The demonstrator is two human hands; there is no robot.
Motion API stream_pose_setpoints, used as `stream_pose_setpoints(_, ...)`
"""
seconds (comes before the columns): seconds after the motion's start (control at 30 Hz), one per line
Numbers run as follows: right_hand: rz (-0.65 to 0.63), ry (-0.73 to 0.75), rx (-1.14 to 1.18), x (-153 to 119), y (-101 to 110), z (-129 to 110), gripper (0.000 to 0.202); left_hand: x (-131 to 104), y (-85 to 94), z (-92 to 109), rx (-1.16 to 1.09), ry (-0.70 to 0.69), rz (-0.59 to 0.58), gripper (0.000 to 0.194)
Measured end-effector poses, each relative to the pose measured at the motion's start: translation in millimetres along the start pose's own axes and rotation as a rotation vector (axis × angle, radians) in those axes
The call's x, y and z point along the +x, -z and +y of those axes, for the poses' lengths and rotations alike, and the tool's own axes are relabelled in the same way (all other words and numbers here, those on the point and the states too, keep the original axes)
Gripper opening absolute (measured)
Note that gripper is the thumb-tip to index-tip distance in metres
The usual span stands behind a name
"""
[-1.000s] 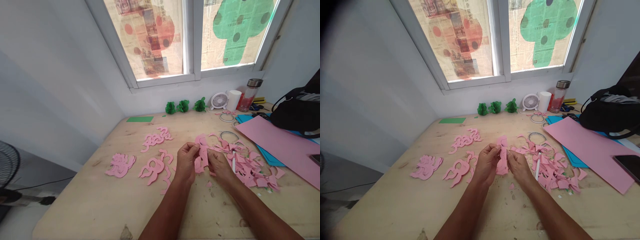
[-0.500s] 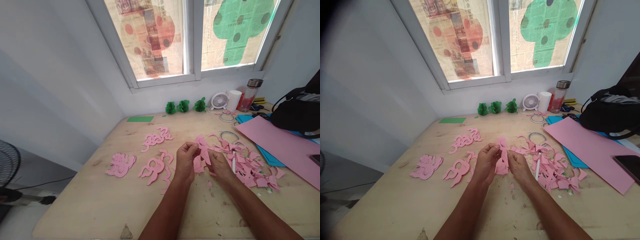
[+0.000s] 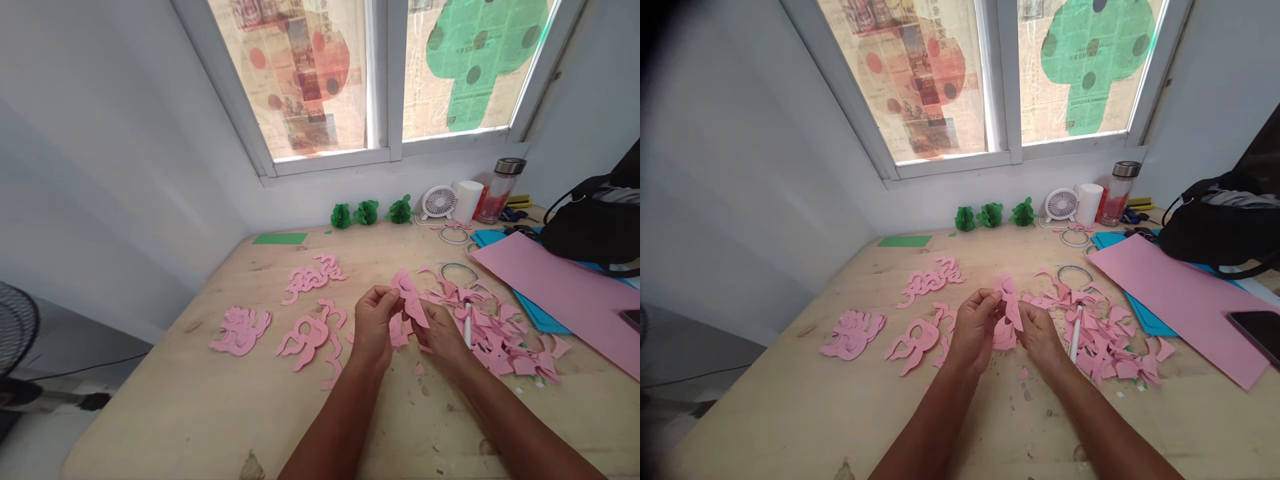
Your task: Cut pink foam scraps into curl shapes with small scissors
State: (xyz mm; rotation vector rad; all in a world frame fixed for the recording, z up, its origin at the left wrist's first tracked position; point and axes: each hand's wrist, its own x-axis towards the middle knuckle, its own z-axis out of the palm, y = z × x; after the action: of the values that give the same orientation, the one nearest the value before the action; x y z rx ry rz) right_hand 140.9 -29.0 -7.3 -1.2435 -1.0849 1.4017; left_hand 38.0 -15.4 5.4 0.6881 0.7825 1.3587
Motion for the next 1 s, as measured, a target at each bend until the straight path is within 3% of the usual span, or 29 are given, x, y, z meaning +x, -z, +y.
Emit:
stream_pose_setpoints(0.47,-0.010,0.030,-0.003,1.1,2.3,3.2,0.029,-1.2,-1.7,-0.5,0.046,0.010,0.017,0.018)
stream_pose_setpoints(1.0,-0.001,0.042,0.057,-1.8,-1.1,2.8,0.037,-3.5,-4.1,0.3,0.064,0.001,-0.005,0.016)
